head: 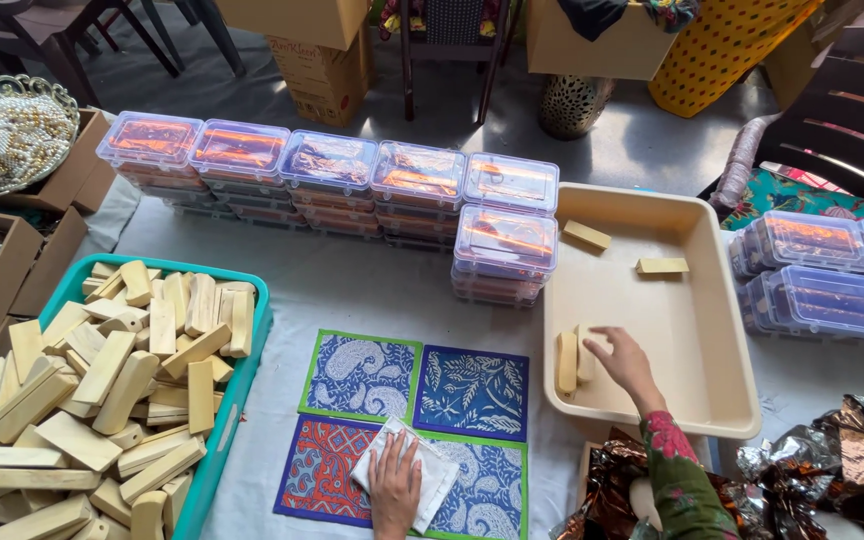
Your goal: The person wraps a wooden block in copper foil, places it into a clear plastic container, and seals it. They then wipe the container with a cloth and stack it with others. Finally, they wipe two additional wooden blocks with the cloth.
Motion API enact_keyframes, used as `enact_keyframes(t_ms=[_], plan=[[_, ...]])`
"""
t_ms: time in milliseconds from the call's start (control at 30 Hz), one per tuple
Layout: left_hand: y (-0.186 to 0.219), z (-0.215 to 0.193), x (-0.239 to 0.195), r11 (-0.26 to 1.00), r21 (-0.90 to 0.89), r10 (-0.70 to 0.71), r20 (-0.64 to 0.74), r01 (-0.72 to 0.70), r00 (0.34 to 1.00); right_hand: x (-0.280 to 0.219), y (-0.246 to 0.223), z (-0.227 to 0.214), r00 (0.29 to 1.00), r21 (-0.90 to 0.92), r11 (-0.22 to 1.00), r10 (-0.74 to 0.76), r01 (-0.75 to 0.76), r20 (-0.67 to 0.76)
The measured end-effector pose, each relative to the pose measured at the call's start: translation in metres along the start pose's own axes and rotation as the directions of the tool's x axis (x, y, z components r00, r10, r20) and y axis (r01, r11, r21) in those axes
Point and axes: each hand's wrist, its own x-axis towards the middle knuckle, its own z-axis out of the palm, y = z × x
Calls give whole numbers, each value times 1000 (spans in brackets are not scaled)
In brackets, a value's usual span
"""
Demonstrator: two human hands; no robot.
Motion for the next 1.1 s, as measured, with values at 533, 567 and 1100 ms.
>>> enact_keyframes(t_ms=[533, 567, 1100], plan=[[14, -22, -2, 997, -45, 54, -87, -58, 995, -25, -22, 10, 805, 709, 640, 566, -295, -176], [14, -20, -3, 997, -49, 52, -87, -57, 995, -31, -25, -5, 805, 706, 643, 566, -296, -178], [-29, -68, -6, 986, -125, -125, -129, 109, 984, -238, -164, 94, 867, 878, -40, 145, -477, 477]])
